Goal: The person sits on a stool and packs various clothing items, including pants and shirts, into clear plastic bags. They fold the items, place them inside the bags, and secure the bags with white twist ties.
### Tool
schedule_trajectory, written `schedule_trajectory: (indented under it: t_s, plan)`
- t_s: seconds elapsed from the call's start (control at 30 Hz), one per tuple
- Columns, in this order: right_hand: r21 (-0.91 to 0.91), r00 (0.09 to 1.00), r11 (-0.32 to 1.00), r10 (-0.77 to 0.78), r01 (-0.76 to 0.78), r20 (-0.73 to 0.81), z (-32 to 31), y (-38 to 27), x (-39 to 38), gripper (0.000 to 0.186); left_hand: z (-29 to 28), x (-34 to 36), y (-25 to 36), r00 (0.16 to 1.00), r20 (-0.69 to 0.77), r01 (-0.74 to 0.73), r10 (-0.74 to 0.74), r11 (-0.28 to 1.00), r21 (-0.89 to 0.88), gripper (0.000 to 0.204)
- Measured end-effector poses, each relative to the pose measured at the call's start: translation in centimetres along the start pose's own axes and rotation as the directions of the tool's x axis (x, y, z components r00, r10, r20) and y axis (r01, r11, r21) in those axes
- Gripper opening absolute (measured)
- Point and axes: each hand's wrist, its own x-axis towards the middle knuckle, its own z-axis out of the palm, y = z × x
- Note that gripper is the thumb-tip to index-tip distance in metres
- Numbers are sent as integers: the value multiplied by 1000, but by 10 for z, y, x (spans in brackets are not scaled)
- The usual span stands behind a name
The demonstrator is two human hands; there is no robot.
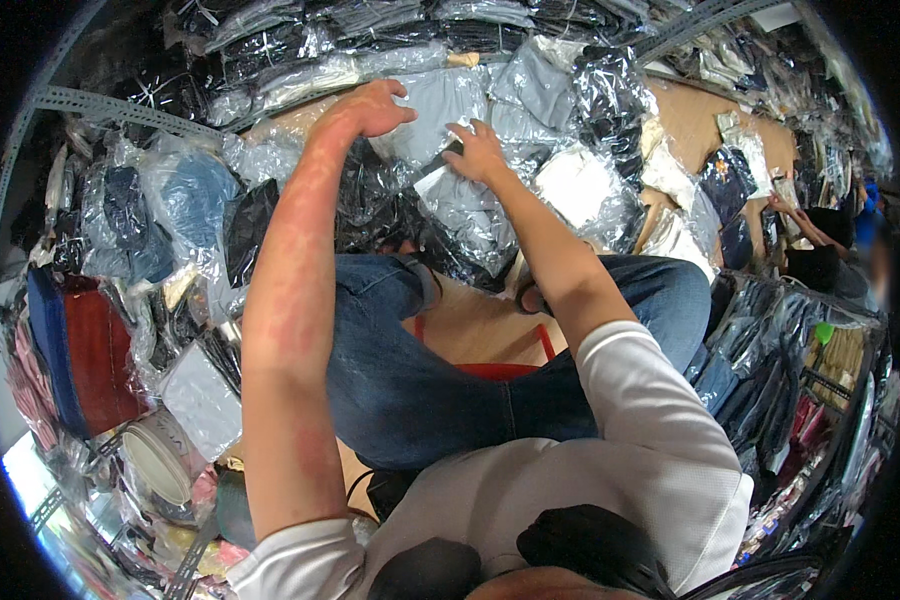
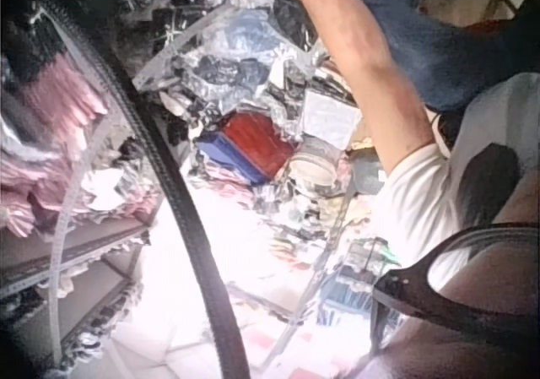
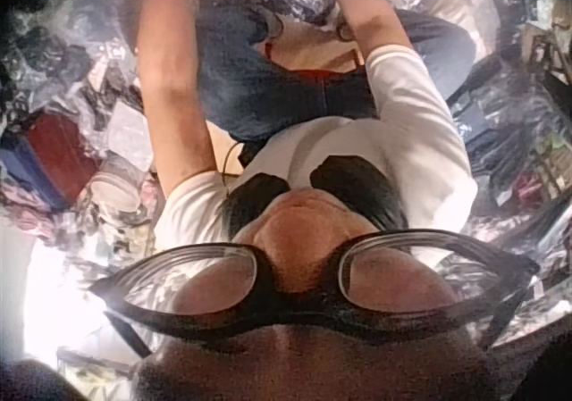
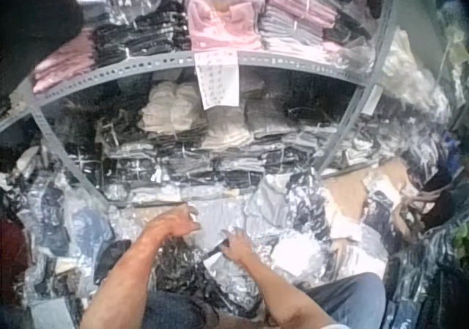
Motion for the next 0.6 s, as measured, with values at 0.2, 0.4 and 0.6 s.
schedule_trajectory:
  t_s: [0.2,0.4,0.6]
  plan:
    - [-82,932,992,119,-97,342,14,-13,-3,60,21,18,-19,998,49,-39,40,999,-21,66]
    - [-183,873,964,253,-192,416,9,1,-2,50,30,21,-31,999,48,13,-15,999,37,64]
    - [297,943,895,315,-333,106,11,15,39,67,23,18,-26,999,35,23,-23,1000,3,63]
